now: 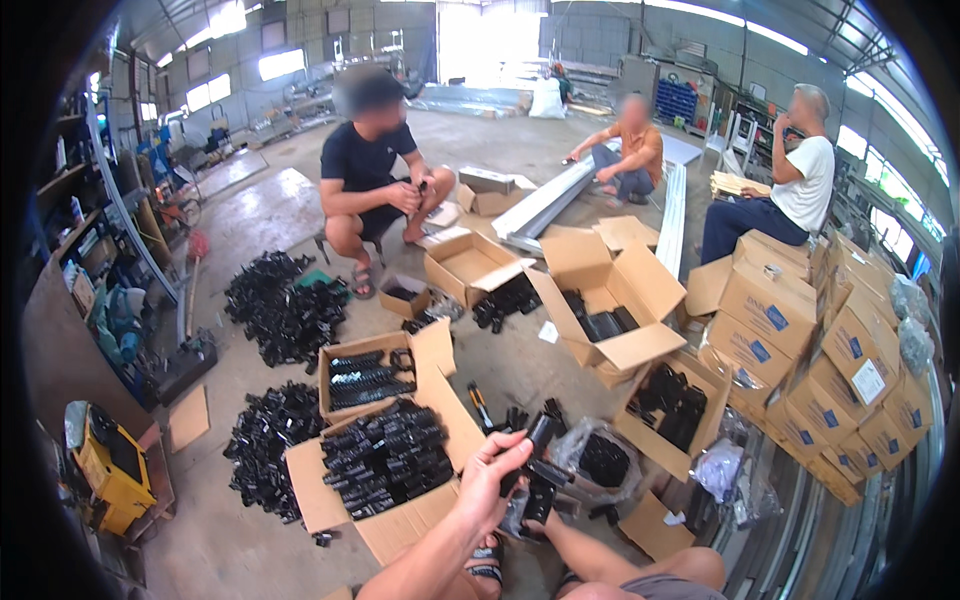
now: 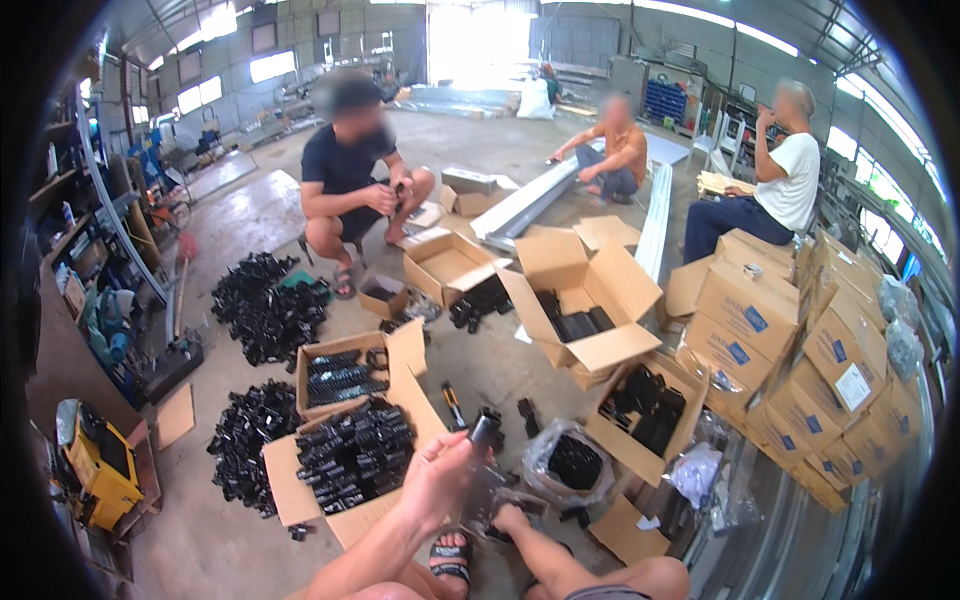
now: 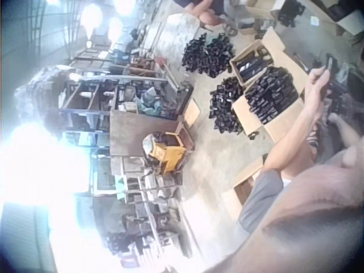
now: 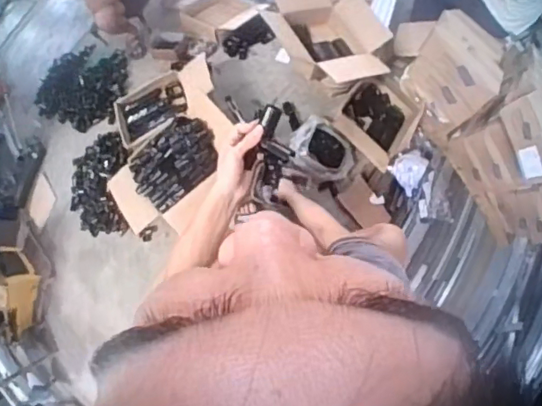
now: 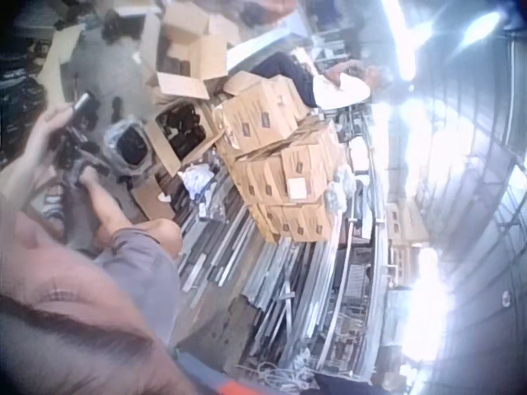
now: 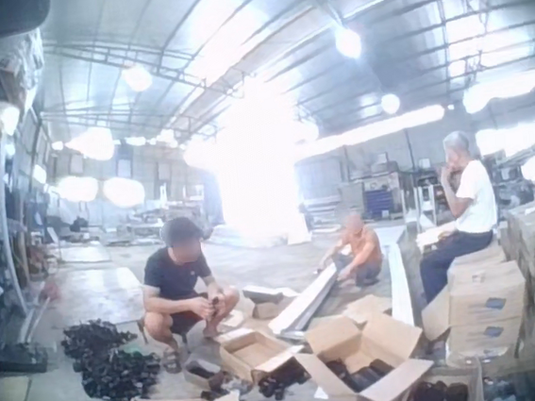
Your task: The person sits on the floor in a workshop and assembles small black plastic components by hand. They pick up individual parts from a pile, fit them together, and place the assembled units into a nearby cardboard box.
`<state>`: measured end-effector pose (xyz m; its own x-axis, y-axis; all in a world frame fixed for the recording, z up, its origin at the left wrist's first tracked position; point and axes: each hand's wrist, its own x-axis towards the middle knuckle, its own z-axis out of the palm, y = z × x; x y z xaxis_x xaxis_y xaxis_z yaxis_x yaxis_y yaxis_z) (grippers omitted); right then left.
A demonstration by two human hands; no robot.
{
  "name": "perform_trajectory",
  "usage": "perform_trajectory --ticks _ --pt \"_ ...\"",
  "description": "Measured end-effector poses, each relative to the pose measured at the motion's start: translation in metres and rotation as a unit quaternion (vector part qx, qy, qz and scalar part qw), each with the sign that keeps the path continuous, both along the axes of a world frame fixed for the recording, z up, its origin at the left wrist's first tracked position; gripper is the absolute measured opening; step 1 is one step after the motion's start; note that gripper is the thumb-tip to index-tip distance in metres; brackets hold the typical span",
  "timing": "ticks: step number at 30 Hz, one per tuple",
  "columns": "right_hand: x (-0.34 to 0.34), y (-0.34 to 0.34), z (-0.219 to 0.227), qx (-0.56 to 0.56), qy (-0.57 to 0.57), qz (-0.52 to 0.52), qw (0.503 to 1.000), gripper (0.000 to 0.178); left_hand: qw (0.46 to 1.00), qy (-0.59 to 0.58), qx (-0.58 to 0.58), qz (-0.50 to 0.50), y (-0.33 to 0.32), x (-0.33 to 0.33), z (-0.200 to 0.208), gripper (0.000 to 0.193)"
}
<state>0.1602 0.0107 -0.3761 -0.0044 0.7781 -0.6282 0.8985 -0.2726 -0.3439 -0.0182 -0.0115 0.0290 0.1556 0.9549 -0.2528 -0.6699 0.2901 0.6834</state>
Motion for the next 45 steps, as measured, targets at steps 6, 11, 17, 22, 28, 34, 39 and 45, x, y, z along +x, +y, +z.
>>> perform_trajectory --ticks 6,11,17,22,28,34,39,45 --pt "-0.026 -0.024 0.016 -0.035 -0.01 -0.082 0.996 0.044 0.999 0.019 0.008 0.027 -0.004 -0.015 0.012 0.025" --pt "-0.027 -0.016 0.04 0.004 -0.006 -0.012 1.0 0.04 0.998 -0.019 0.021 0.05 -0.005 -0.018 0.012 0.019" --pt "0.019 0.024 0.082 0.218 0.073 0.17 0.958 0.019 0.999 0.02 0.0 0.049 0.006 -0.015 -0.004 0.019" --pt "0.051 0.039 0.302 0.163 0.207 0.089 0.961 0.025 0.998 0.031 -0.016 0.051 0.012 -0.005 -0.004 0.017" --pt "0.056 -0.011 0.414 0.235 0.526 -0.131 0.807 0.016 0.998 0.034 0.002 0.061 0.006 0.011 -0.006 0.017" --pt "0.054 -0.033 0.413 0.26 0.572 -0.187 0.756 0.018 0.988 0.118 0.087 0.05 0.0 0.035 -0.015 0.019" --pt "0.053 -0.035 0.411 0.212 0.58 -0.184 0.764 0.025 0.976 0.171 0.116 0.062 -0.001 0.042 -0.008 0.021" --pt "0.049 -0.039 0.392 0.263 0.564 -0.154 0.767 0.029 0.964 0.209 0.159 0.047 -0.009 0.047 -0.013 0.021"
